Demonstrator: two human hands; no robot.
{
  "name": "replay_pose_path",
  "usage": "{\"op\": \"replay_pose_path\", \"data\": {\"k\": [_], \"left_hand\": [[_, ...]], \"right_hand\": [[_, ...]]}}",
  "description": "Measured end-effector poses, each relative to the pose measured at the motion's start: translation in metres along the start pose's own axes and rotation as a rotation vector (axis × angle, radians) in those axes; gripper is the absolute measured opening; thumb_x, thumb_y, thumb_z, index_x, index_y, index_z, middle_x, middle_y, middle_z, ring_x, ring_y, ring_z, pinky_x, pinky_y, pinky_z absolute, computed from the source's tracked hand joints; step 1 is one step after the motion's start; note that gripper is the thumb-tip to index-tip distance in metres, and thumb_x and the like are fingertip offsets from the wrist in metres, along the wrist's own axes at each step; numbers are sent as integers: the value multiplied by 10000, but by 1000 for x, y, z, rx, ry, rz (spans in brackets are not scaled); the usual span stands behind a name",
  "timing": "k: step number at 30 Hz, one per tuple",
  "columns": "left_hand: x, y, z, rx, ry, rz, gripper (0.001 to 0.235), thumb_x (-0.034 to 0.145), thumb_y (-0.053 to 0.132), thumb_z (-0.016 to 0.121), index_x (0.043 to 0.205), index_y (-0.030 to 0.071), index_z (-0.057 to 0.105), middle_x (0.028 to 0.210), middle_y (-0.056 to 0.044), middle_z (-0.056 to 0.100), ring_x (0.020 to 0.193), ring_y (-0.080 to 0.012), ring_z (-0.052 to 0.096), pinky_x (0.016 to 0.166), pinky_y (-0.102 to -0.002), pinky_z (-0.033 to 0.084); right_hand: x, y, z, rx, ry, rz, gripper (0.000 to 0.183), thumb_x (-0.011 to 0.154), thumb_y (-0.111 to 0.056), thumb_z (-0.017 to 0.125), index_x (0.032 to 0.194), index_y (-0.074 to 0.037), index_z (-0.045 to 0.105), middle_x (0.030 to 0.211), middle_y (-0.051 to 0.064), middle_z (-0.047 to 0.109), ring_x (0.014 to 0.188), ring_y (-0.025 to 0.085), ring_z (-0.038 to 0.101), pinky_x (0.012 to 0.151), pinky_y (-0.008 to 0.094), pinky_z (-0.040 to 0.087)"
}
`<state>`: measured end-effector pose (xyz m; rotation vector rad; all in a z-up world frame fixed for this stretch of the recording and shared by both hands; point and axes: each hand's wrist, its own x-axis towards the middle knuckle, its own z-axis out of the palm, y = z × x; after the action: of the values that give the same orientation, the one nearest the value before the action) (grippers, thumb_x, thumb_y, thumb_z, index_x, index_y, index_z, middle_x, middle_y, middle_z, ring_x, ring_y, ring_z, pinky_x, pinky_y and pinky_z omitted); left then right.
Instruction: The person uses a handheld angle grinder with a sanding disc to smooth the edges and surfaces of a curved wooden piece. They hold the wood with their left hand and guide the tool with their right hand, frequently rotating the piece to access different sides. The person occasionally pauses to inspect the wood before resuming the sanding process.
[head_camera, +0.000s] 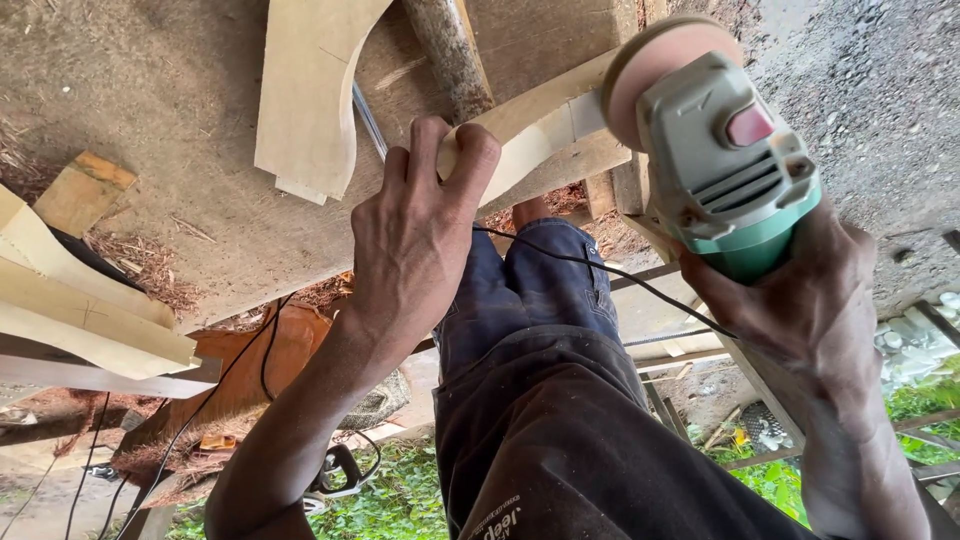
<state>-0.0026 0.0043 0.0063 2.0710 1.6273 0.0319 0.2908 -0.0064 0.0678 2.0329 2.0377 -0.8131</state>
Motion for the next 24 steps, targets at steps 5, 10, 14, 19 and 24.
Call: {"op": "replay_pose_path", "data": {"k": [5, 10, 14, 19, 24], "left_hand": [[0, 0, -2, 5, -13, -2, 380, 940, -45, 685, 1199, 110, 455, 1108, -96, 474, 807, -255, 602, 363, -356, 506], [1, 0, -1, -1, -24, 4, 357, 960, -34, 693, 1199, 106, 469, 1109, -96, 477, 809, -249, 595, 367, -349, 519], [1, 0, -1, 17, -17, -4, 380, 930, -39, 692, 1200, 114, 473, 1126, -88, 490, 806, -251, 593, 362, -371, 498], [1, 1, -2, 43, -7, 1, 365, 937, -12, 699, 1202, 121, 485, 1142, -80, 517, 812, -250, 615, 370, -380, 486], [0, 1, -1, 25, -15, -17, 372, 933, -9, 719, 1193, 123, 489, 1159, -74, 536, 840, -259, 632, 382, -394, 492]], "right_hand": [[4, 8, -1, 8, -37, -61, 880, 833, -396, 857, 1469, 133, 559, 814, 191, 679, 623, 359, 644, 607, 459, 545], [6, 5, -7, 20, -10, 4, 853, 851, -298, 859, 1546, 92, 555, 934, 245, 726, 780, 417, 707, 730, 478, 578], [0, 30, -2, -41, 24, 12, 784, 886, -358, 889, 1427, 138, 613, 890, 268, 707, 787, 443, 697, 692, 489, 543], [0, 39, -3, -4, 32, 98, 687, 904, -364, 906, 1296, 126, 626, 953, 263, 712, 837, 411, 703, 691, 480, 534], [2, 33, -7, 188, 30, 119, 539, 917, -239, 887, 1205, 133, 625, 975, 208, 702, 798, 289, 634, 647, 406, 510]]}}
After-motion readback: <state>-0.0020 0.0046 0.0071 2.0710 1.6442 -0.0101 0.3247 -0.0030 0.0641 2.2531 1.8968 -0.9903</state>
